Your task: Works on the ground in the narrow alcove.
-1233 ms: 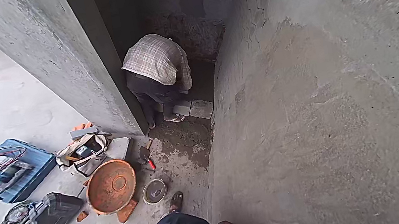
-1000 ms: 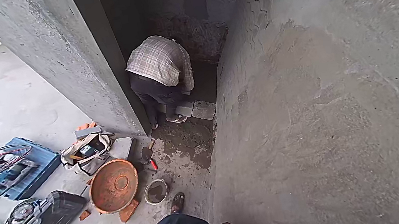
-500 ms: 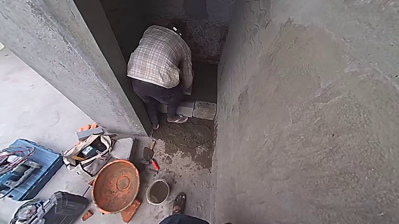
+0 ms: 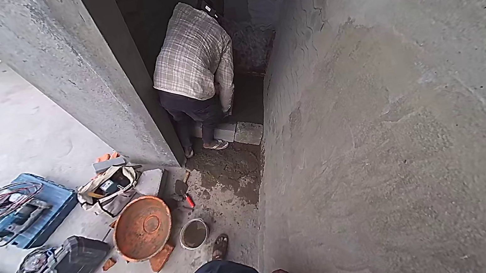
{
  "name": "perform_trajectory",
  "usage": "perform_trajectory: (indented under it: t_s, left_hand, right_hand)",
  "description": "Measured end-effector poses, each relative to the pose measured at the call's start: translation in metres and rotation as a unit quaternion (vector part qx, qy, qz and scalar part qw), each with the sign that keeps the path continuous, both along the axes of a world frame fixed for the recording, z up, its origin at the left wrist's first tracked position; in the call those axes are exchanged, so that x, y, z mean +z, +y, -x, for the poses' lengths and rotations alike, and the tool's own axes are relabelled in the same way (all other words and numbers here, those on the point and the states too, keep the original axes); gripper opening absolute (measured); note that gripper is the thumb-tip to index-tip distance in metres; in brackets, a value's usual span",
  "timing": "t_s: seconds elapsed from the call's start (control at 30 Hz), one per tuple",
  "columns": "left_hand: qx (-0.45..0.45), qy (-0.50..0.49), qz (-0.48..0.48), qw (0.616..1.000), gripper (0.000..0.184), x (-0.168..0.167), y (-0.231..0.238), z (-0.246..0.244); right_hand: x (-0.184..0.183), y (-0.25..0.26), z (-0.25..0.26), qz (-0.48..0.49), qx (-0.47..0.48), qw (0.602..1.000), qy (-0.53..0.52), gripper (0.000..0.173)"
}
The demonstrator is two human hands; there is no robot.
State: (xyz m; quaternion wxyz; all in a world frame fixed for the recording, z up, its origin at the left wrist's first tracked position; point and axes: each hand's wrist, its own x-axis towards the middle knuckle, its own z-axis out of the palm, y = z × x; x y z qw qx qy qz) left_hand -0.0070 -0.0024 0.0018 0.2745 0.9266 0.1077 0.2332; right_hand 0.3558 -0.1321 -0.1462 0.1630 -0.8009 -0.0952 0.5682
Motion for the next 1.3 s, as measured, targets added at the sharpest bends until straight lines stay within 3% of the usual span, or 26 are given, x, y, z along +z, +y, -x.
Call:
perform_trajectory:
  t_s: [0.47,0.63,1.3]
  left_hand:
    - [-0.009,-0.01,0.002,1.0,0.038,0.0002,0.0034,-0.0018]
    - [0.006,-0.028,-0.036,0.999,0.035,0.0013,0.0044,-0.0052]
    - [-0.002,-0.02,-0.013,1.0,0.035,0.0005,0.0052,-0.0052]
  right_hand:
    - [0.0008,-0.0002,-0.0004,-0.007,-0.018,1.0,-0.001,0.031]
    - [0.0057,0.0019,-0.0005,-0.003,-0.026,1.0,0.006,0.031]
    - [0.0059,0.002,-0.0021,-0.008,-0.018,1.0,0.01,0.033]
